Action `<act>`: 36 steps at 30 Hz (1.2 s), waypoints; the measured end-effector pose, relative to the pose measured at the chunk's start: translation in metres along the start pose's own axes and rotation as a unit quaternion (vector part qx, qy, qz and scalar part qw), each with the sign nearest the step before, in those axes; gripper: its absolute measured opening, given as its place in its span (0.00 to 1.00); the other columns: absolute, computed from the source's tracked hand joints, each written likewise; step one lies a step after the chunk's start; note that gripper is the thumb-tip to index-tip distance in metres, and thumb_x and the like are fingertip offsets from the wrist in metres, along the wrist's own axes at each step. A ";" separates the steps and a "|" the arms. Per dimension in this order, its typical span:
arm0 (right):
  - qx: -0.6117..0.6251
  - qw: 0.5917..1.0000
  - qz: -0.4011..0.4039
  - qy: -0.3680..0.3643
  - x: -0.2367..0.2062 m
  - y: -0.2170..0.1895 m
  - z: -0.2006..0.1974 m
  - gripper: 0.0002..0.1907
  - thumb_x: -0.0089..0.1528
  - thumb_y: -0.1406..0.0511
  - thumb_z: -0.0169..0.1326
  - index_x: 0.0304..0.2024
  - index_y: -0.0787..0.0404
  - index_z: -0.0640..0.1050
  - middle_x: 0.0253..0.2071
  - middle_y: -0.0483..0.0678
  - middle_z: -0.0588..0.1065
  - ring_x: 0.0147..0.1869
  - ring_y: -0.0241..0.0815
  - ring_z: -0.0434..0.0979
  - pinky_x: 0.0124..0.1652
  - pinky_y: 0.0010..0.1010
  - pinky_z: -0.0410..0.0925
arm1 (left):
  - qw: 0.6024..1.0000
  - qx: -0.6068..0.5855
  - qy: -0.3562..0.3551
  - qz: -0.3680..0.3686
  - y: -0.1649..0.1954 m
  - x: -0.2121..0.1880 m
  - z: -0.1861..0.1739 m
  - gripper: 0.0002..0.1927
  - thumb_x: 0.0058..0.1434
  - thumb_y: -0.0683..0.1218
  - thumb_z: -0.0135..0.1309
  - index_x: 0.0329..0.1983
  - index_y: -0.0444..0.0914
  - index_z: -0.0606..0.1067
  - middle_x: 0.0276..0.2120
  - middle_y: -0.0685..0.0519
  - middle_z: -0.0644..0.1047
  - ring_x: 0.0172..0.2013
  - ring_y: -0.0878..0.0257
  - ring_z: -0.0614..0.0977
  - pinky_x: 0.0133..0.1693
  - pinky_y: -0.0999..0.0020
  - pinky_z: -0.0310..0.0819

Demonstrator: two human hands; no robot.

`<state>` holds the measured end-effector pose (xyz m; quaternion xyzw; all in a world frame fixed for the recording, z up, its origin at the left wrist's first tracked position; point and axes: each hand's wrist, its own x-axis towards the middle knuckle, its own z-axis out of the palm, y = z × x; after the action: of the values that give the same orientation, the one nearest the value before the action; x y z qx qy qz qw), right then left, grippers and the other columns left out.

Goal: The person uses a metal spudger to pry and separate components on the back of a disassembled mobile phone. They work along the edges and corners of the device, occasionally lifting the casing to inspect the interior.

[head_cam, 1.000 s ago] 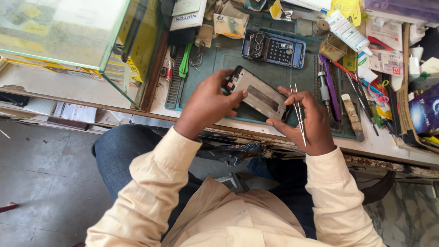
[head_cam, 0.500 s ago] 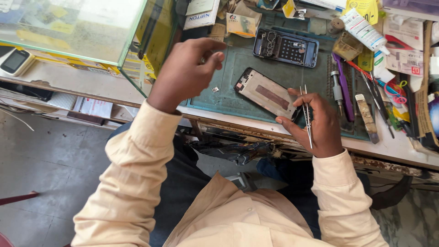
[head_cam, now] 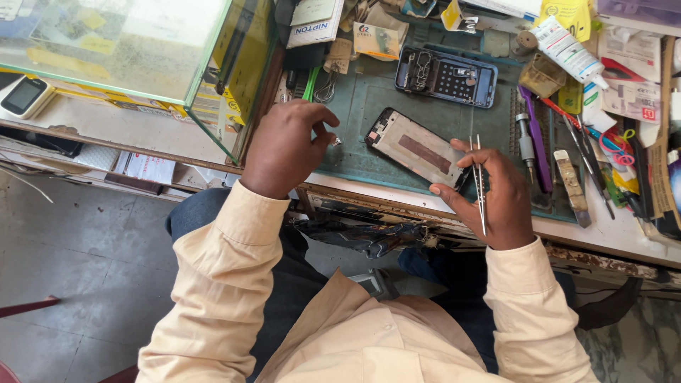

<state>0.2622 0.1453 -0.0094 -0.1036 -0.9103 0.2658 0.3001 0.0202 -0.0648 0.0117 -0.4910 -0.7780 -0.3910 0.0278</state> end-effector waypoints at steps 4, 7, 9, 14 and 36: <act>-0.008 1.000 0.011 0.008 -0.002 0.001 0.001 0.26 0.55 0.62 0.73 0.45 0.61 0.70 0.59 0.57 0.79 0.60 0.52 0.82 0.56 0.39 0.73 | 0.999 0.031 -0.031 -0.031 0.001 -0.004 0.002 0.07 0.53 0.43 0.67 0.36 0.41 0.84 0.30 0.48 0.79 0.33 0.50 0.82 0.37 0.56 0.74; -0.011 1.000 0.008 0.011 -0.002 0.001 0.002 0.26 0.55 0.62 0.73 0.45 0.61 0.70 0.58 0.56 0.79 0.59 0.52 0.82 0.56 0.39 0.73 | 0.997 0.061 -0.030 -0.037 0.004 -0.004 0.004 0.05 0.53 0.45 0.67 0.33 0.44 0.84 0.31 0.50 0.79 0.33 0.50 0.81 0.34 0.56 0.74; -0.011 1.000 0.006 0.013 -0.001 0.002 0.002 0.26 0.55 0.62 0.73 0.45 0.61 0.70 0.58 0.56 0.79 0.59 0.52 0.82 0.56 0.39 0.73 | 0.996 0.060 -0.041 -0.048 0.005 -0.003 0.004 0.04 0.53 0.46 0.66 0.32 0.45 0.84 0.31 0.52 0.79 0.33 0.52 0.82 0.34 0.57 0.75; -0.025 1.000 -0.010 0.016 -0.002 0.001 0.003 0.26 0.55 0.62 0.73 0.46 0.61 0.71 0.58 0.55 0.79 0.60 0.52 0.82 0.56 0.39 0.73 | 0.999 -0.003 -0.034 -0.012 -0.002 0.001 0.001 0.05 0.54 0.41 0.66 0.30 0.38 0.80 0.30 0.51 0.79 0.33 0.55 0.83 0.36 0.60 0.76; -0.014 1.000 0.000 0.013 -0.001 -0.003 0.003 0.24 0.55 0.63 0.73 0.45 0.61 0.73 0.57 0.55 0.79 0.63 0.53 0.80 0.60 0.41 0.72 | 0.985 0.105 0.122 -0.056 -0.050 0.046 0.014 0.02 0.61 0.37 0.61 0.35 0.36 0.83 0.35 0.42 0.81 0.36 0.45 0.84 0.42 0.54 0.77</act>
<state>0.2612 0.1414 -0.0098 -0.1114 -0.9100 0.2518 0.3100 -0.0379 -0.0325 -0.0074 -0.3893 -0.8318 -0.3653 0.1522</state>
